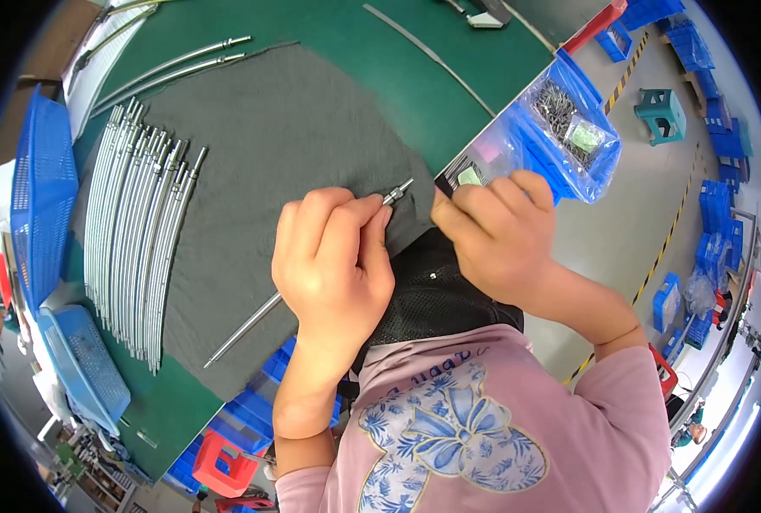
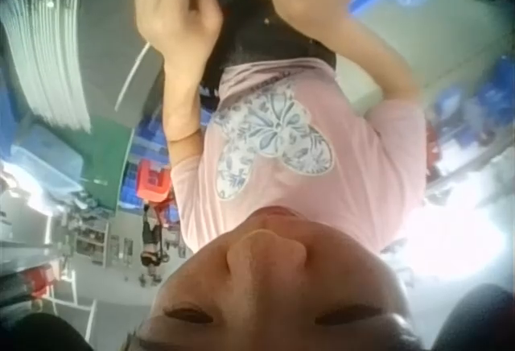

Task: File the ends of metal rods to remove burrs and measure the diameter using a digital micrometer.

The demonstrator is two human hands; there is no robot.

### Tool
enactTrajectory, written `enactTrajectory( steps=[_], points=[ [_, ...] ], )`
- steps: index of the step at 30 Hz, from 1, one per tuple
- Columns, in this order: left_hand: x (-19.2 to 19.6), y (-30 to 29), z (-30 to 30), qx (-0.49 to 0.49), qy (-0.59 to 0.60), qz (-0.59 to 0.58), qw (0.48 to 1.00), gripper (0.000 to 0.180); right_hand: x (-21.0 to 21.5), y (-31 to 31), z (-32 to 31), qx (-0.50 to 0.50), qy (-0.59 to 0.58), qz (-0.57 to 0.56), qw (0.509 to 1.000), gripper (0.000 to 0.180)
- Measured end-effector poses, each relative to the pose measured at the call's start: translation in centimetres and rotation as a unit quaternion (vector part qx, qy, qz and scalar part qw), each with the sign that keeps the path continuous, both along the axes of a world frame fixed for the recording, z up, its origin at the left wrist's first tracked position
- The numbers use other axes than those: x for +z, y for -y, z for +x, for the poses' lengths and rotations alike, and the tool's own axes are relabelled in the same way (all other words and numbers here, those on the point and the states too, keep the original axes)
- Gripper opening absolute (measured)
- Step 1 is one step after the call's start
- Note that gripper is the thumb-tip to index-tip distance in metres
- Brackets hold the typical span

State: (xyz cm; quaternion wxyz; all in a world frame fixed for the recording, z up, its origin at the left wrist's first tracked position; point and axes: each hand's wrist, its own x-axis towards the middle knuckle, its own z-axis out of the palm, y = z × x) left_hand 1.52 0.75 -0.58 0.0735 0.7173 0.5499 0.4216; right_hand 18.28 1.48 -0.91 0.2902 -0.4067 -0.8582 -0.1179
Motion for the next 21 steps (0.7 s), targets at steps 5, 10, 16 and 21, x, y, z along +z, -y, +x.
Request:
enactTrajectory(
  steps=[5,10,16,21],
  points=[
    [-0.4,-0.2,0.5,0.001,-0.046,0.04,0.998,0.017,1.6,-2.1,0.8,0.066,-0.187,-0.207,0.958,0.014],
    [-0.5,-0.2,-0.1,0.003,-0.118,0.071,0.99,0.017,4.1,-5.0,0.1,0.184,-0.064,-0.29,0.937,0.019],
    [-1.1,0.8,-0.9,-0.009,-0.07,0.048,0.996,0.012,4.3,-6.7,-2.5,0.246,0.032,-0.236,0.94,0.018],
    [-3.4,-0.7,1.5,0.038,-0.063,0.142,0.987,0.012,1.1,-8.8,0.8,0.286,-0.001,-0.201,0.937,0.021]
  ],
)
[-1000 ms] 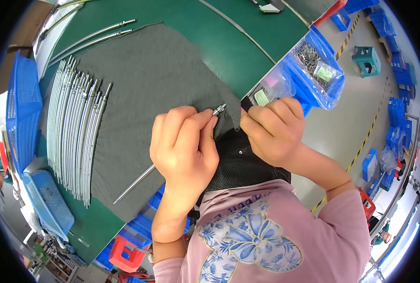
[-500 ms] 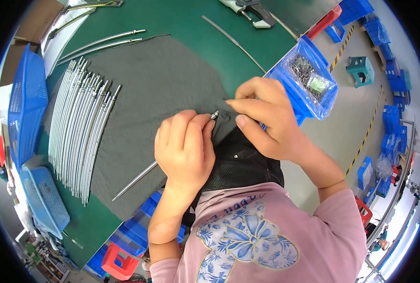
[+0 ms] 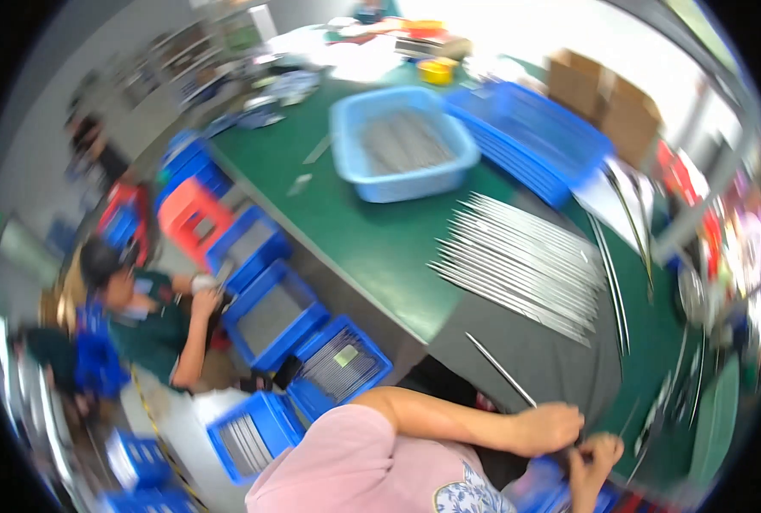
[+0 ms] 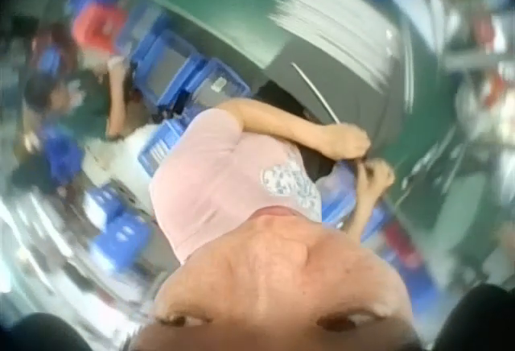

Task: File the ends of metal rods to remove burrs and measure the diameter using a digital micrometer.

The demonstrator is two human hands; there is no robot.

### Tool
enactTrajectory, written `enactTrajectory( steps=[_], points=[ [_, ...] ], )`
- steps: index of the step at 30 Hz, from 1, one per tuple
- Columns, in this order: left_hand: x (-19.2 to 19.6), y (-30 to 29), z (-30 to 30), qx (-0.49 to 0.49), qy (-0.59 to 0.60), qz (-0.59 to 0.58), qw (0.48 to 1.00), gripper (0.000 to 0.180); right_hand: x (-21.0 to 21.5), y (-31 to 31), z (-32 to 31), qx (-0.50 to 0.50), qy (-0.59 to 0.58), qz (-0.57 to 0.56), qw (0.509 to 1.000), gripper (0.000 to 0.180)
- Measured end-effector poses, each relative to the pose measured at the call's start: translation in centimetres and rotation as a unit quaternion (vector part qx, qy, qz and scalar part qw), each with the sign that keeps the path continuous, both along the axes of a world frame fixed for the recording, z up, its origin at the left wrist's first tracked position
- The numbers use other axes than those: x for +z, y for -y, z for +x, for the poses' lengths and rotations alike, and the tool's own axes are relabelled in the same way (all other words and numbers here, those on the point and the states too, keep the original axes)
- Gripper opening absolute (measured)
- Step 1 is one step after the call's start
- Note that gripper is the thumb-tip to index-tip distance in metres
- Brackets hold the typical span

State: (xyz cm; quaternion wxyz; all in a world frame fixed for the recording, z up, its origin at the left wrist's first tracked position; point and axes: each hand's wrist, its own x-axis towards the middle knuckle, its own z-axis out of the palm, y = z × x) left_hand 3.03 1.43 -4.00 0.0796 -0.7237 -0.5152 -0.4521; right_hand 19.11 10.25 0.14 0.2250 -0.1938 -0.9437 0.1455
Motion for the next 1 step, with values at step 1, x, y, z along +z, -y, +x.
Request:
enactTrajectory(
  steps=[1],
  points=[
    [0.43,-0.09,-1.32,0.047,-0.012,0.011,0.999,0.012,0.26,-1.49,-2.12,0.047,-0.012,0.011,0.999,0.021]
  ],
)
